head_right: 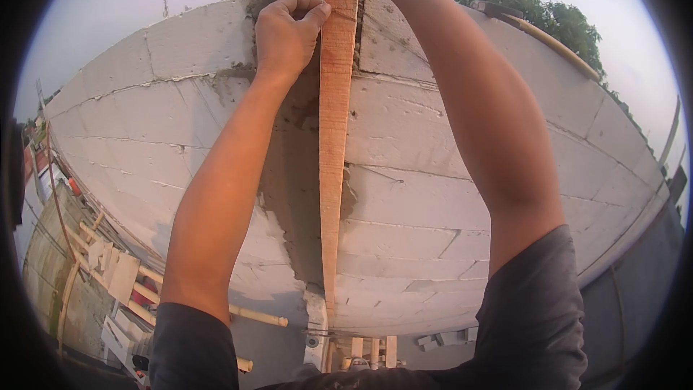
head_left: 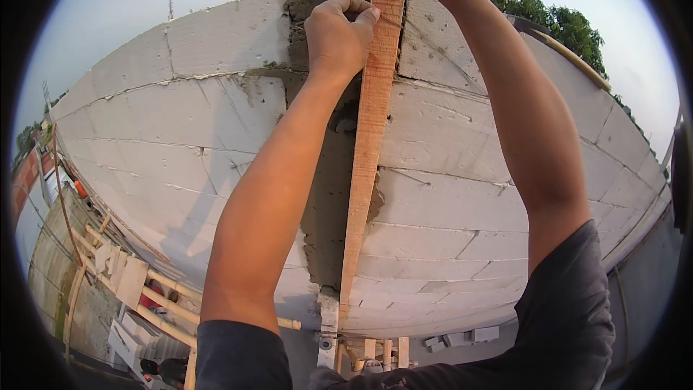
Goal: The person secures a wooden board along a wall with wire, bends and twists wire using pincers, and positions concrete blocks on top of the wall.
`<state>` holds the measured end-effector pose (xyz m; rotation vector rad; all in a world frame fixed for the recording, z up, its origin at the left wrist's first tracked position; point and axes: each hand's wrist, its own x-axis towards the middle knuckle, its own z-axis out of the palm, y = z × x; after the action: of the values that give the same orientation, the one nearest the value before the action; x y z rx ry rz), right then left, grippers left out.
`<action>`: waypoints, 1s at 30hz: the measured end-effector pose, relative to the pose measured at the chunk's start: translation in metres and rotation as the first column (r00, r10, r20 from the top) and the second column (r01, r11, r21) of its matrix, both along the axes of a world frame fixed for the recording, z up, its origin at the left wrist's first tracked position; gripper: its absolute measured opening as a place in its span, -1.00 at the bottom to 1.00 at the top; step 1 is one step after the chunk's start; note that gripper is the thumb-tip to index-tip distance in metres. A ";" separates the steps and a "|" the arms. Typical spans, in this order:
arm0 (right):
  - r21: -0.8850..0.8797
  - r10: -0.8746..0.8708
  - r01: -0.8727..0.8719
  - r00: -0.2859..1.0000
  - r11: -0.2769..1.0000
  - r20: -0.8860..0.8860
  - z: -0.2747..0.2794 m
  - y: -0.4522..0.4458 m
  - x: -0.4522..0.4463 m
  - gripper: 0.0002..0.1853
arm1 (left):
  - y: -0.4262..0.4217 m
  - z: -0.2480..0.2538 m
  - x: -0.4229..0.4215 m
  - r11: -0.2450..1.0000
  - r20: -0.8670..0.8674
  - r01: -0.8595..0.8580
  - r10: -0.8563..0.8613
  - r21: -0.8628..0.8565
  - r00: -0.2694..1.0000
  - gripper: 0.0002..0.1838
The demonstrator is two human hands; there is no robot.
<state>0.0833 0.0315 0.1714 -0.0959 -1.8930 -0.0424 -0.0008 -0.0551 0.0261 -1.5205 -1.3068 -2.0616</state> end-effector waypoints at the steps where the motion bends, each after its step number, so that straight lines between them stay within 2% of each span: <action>1: 0.077 0.007 -0.005 1.000 0.997 -0.025 0.000 0.003 0.000 -0.89 | 0.002 0.001 -0.002 0.999 -0.007 0.032 -0.031 0.020 0.999 -0.83; 2: 0.149 0.015 -0.007 0.999 0.989 -0.049 -0.002 0.006 0.000 -0.89 | 0.004 0.001 -0.003 0.997 -0.014 0.065 -0.064 0.034 0.998 -0.82; 3: 0.143 0.012 -0.004 0.999 0.990 -0.052 -0.001 0.009 0.004 -0.89 | 0.006 0.000 -0.005 0.997 -0.016 0.067 -0.067 0.028 0.998 -0.82; 5: 0.278 -0.098 0.101 0.995 0.955 -0.023 0.001 0.014 0.011 -0.88 | 0.011 0.000 -0.007 0.996 -0.056 0.092 -0.092 -0.003 0.994 -0.81; 6: 0.279 -0.102 0.104 0.995 0.955 -0.024 0.001 0.015 0.012 -0.88 | 0.014 0.000 -0.006 0.995 -0.056 0.096 -0.096 -0.003 0.994 -0.81; 8: 0.278 -0.071 0.095 0.993 0.956 -0.094 -0.002 0.022 0.011 -0.90 | 0.021 -0.001 -0.006 0.978 -0.012 0.142 -0.142 0.151 0.990 -0.80; 12: 0.247 -0.115 0.141 0.986 0.959 -0.117 0.000 0.034 0.012 -0.87 | 0.023 0.005 -0.008 0.978 -0.042 0.090 -0.083 0.191 0.996 -0.80; 13: 0.015 -0.010 0.012 0.995 1.000 -0.103 -0.006 0.019 0.015 -0.84 | 0.021 0.008 -0.007 0.985 -0.043 0.081 -0.075 0.153 0.996 -0.78; 14: -0.218 0.097 -0.120 0.989 0.969 -0.113 -0.009 0.011 0.016 -0.81 | 0.021 0.009 -0.008 0.991 -0.046 0.070 -0.065 0.114 0.997 -0.75; 15: -0.218 0.100 -0.123 0.988 0.968 -0.114 -0.009 0.003 0.015 -0.81 | 0.022 0.010 -0.009 0.991 -0.047 0.066 -0.061 0.115 0.997 -0.75; 17: -0.304 0.277 -0.297 0.955 0.905 -0.109 -0.007 -0.002 0.014 -0.80 | 0.024 0.012 -0.009 0.996 -0.052 0.031 -0.027 0.089 0.998 -0.77; 21: -0.405 0.286 -0.308 0.951 0.861 -0.117 -0.005 -0.027 0.014 -0.82 | 0.031 0.014 -0.015 0.990 -0.006 0.070 -0.069 0.124 0.998 -0.76; 23: -0.466 0.318 -0.327 0.943 0.822 -0.100 0.000 -0.022 0.010 -0.90 | 0.032 0.016 -0.016 0.955 -0.023 0.257 -0.257 0.147 0.966 -0.77; 24: -0.463 0.318 -0.326 0.943 0.824 -0.099 0.001 -0.020 0.009 -0.90 | 0.032 0.015 -0.017 0.954 -0.024 0.258 -0.257 0.150 0.966 -0.77; 26: -0.551 0.420 -0.436 0.893 0.712 -0.163 0.002 -0.010 0.006 -0.93 | 0.016 0.009 -0.012 0.971 -0.048 0.237 -0.238 -0.037 0.970 -0.78; 27: -0.551 0.421 -0.437 0.892 0.711 -0.164 0.001 -0.004 0.006 -0.93 | 0.014 0.007 -0.011 0.971 -0.048 0.236 -0.238 -0.038 0.970 -0.78; 29: -0.584 0.456 -0.475 0.869 0.659 -0.192 0.003 0.002 0.006 -0.89 | 0.013 0.005 -0.008 0.927 -0.014 0.375 -0.375 -0.003 0.927 -0.79; 30: -0.582 0.458 -0.476 0.868 0.659 -0.191 0.004 0.005 0.005 -0.89 | 0.013 0.006 -0.007 0.928 -0.015 0.374 -0.373 -0.001 0.928 -0.79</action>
<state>0.0885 0.0368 0.1754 -0.0436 -1.7803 0.9435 -0.0080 -0.0417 0.0325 -1.9033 -1.0718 -2.2613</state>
